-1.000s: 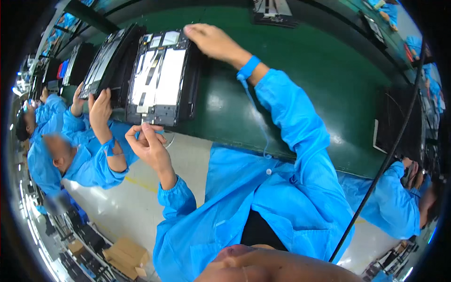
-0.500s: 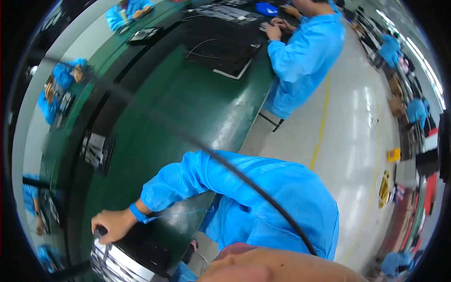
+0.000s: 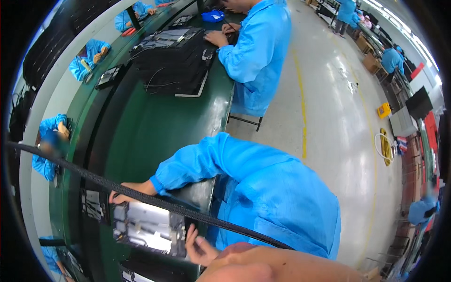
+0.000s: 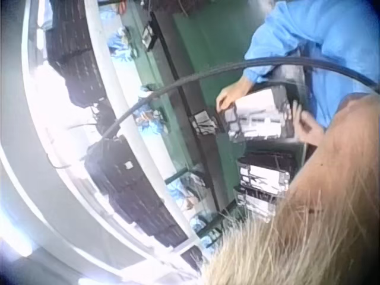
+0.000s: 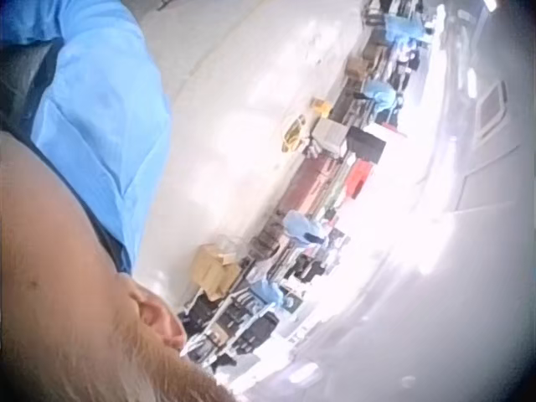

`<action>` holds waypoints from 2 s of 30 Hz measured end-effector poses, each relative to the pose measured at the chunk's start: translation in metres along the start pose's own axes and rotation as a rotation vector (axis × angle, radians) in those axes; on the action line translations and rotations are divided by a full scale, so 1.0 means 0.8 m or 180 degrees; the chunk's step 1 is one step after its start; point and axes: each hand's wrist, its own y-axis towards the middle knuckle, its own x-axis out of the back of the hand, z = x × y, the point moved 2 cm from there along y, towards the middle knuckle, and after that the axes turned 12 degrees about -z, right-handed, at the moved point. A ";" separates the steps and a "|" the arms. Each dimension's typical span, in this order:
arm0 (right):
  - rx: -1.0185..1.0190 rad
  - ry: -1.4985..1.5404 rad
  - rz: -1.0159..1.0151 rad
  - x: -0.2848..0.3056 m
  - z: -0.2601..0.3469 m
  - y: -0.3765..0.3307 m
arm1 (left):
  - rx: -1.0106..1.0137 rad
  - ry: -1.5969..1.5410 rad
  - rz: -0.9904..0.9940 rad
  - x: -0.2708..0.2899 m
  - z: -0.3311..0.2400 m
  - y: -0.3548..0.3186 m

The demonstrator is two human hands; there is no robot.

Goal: Assembling internal components of a tablet on a factory production line.

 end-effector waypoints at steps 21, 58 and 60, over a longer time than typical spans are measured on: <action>0.1370 -0.3534 0.0488 0.194 0.074 -0.027 | -0.0160 0.1001 -0.0147 -0.061 0.111 0.287; 0.1224 -0.3102 0.1188 0.149 0.079 -0.067 | -0.0774 0.1392 0.1297 -0.024 0.091 0.251; 0.1337 -0.3098 0.1191 0.150 0.078 -0.063 | -0.0761 0.1387 0.1342 -0.025 0.089 0.253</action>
